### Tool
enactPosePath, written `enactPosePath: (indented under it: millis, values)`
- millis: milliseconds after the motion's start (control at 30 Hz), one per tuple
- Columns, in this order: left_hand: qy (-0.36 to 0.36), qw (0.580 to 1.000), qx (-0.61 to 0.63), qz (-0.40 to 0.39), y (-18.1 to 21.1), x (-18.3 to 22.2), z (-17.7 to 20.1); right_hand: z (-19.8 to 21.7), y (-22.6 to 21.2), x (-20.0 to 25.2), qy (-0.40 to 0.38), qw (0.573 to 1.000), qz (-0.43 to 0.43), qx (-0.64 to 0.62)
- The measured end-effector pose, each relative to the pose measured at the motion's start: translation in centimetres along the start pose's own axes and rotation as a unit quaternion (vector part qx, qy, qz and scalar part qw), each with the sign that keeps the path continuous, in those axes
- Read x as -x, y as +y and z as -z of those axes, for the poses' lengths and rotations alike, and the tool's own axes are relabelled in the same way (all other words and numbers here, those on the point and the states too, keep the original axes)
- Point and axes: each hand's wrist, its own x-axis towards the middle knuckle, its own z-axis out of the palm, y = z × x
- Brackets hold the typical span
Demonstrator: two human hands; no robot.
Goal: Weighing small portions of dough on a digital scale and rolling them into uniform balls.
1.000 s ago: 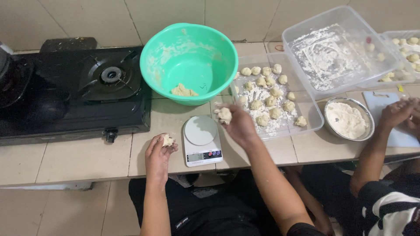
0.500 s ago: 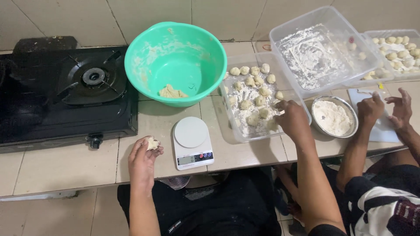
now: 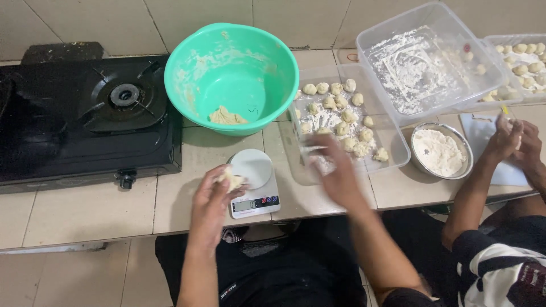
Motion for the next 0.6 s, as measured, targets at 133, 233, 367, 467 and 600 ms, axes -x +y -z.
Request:
enactPosePath:
  millis: [133, 233, 367, 467, 600]
  values:
    - [-0.057, 0.998, 0.007, 0.033, -2.4, -0.3, -0.8, -6.7, -4.7, 0.9, -0.173, 0.978, 0.100, 0.065]
    - [-0.060, 0.987, 0.144, 0.030, -4.0, -1.1, 1.3, -9.2, -2.7, 1.1, -0.149, 0.938, 0.245, 0.193]
    - [-0.157, 0.954, 0.241, 0.089, -2.6, 0.2, 2.5, -9.4, -1.4, 1.5, -0.140, 0.903, 0.361, 0.184]
    - [-0.219, 0.938, 0.253, 0.088, -1.8, 0.7, 2.4, -9.9, -1.2, 1.9, -0.116, 0.924, 0.351, 0.101]
    - [-0.277, 0.926, 0.241, 0.082, -4.7, -1.0, 3.5, -9.5, -2.1, 1.7, -0.093, 0.983, 0.135, -0.085]
